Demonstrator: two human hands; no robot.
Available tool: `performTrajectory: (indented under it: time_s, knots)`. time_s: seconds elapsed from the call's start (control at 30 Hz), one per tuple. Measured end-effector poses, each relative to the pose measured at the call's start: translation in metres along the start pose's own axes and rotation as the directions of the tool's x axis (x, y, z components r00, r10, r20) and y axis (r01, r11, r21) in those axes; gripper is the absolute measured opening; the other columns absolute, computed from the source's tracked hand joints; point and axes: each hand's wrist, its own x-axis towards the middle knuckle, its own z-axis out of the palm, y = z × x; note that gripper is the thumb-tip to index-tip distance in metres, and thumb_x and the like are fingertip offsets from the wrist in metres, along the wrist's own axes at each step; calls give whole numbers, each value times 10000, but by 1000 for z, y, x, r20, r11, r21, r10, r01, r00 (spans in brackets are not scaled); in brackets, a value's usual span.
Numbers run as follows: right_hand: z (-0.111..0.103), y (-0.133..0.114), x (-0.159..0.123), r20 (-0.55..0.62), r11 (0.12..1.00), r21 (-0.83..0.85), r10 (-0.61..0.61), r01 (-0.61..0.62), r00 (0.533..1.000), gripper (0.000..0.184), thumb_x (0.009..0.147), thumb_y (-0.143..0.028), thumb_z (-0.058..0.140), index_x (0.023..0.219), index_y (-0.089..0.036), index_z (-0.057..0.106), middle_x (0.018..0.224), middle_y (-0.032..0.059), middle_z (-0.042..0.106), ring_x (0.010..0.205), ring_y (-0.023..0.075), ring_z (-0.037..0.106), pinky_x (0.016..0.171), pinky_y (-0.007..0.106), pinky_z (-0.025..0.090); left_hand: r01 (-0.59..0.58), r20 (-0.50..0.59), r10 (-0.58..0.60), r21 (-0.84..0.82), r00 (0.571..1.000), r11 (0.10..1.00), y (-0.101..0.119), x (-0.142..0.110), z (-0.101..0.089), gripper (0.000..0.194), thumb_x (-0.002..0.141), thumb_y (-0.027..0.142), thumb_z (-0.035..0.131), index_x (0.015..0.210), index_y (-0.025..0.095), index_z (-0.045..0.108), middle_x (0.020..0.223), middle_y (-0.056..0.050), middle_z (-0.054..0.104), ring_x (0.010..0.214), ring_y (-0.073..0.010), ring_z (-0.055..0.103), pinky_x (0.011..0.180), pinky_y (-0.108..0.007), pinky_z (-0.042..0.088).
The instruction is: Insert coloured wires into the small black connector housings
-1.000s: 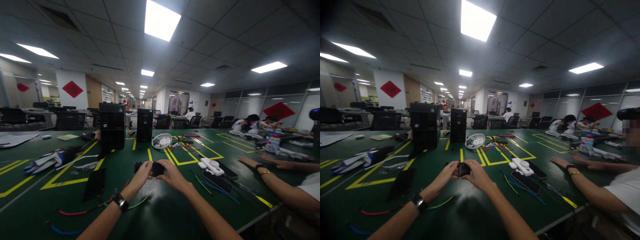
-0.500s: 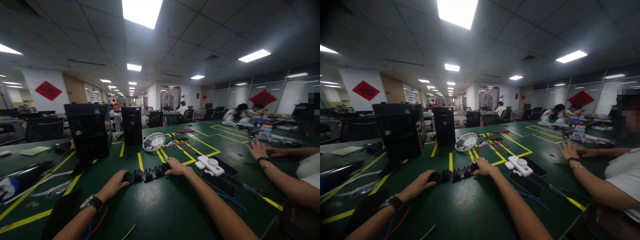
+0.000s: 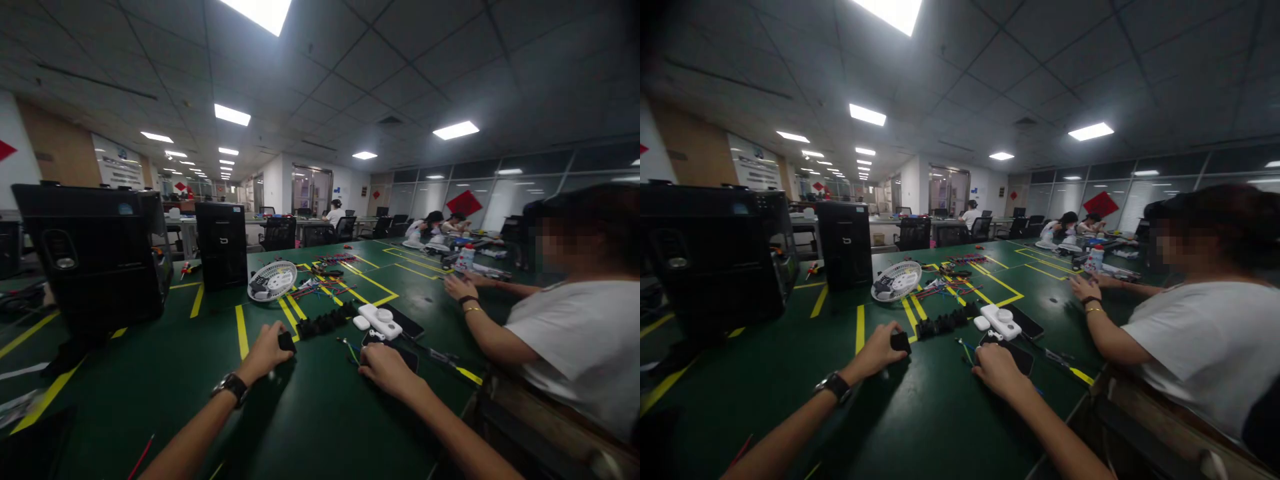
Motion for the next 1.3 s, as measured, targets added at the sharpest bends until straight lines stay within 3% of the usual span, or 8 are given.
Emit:
performTrajectory:
  time_s: [0.2, 0.3, 0.4, 0.5, 0.63, 0.8, 0.97, 1.3]
  knots:
    - [-9, -11, 10, -128, 992, -96, 65, -78, 990, 214, 852, -161, 474, 873, -167, 687, 895, 142, 695, 887, 258, 636, 776, 348, 423, 246, -31, -281, -395, 959, 885, -14, -69, -46, 624, 522, 410, 796, 1042, 215, 512, 793, -29, 628, 681, -262, 653, 624, -392, 513]
    - [-14, -15, 6, -180, 993, -79, 74, -90, 981, 235, 876, -175, 456, 860, -169, 690, 921, 149, 695, 949, 279, 617, 836, 395, 397, 384, 19, -475, -618, 880, 686, -17, -107, -57, 722, 506, 350, 840, 1114, 235, 467, 761, -27, 645, 664, -275, 682, 625, -420, 546]
    - [-20, -34, 0, -220, 998, -45, 26, -37, 975, 260, 896, -171, 434, 877, -155, 693, 916, 156, 695, 960, 285, 614, 838, 390, 397, 337, 60, -485, -793, 873, 508, -5, -137, -59, 747, 502, 231, 855, 1116, 254, 430, 898, -56, 672, 747, -258, 705, 706, -406, 571]
    - [-22, -76, 2, -290, 979, 123, -118, 160, 950, 315, 946, -207, 366, 1034, -164, 665, 943, 117, 699, 905, 231, 638, 790, 313, 424, 231, 14, -384, -820, 923, 524, 8, -150, -59, 662, 568, 227, 816, 1119, 255, 450, 1068, -84, 648, 731, -210, 699, 681, -373, 574]
    - [-9, -162, 6, -387, 717, 497, -320, 488, 865, 311, 956, -288, 388, 1061, -192, 666, 914, 67, 709, 836, 198, 652, 730, 265, 440, 39, -150, -264, -801, 953, 598, 1, -154, -57, 697, 556, 175, 805, 1166, 229, 471, 1079, -87, 640, 885, -202, 664, 822, -360, 530]
    - [24, -232, 3, -413, 557, 655, -302, 511, 859, 301, 951, -313, 403, 953, -177, 671, 832, 43, 703, 767, 183, 639, 684, 253, 428, -13, -129, -289, -928, 948, 371, -21, -153, -60, 637, 608, 39, 627, 1187, 235, 449, 1127, -88, 606, 1000, -193, 626, 921, -383, 480]
    - [42, -227, 1, -469, 559, 645, -250, 522, 847, 368, 978, -346, 334, 874, -180, 645, 758, 24, 668, 723, 170, 626, 676, 245, 419, -41, -91, -276, -982, 957, 182, -24, -149, -71, 549, 624, 18, 498, 1134, 220, 479, 1173, -101, 587, 969, -190, 634, 937, -456, 470]
    - [52, -225, -1, -505, 715, 411, -339, 566, 794, 322, 980, -280, 340, 1076, -184, 632, 903, 77, 719, 814, 183, 685, 733, 229, 455, 12, -25, -225, -986, 974, 164, -25, -149, -68, 472, 683, 21, 475, 1122, 183, 532, 1159, -123, 607, 967, -214, 635, 910, -481, 483]
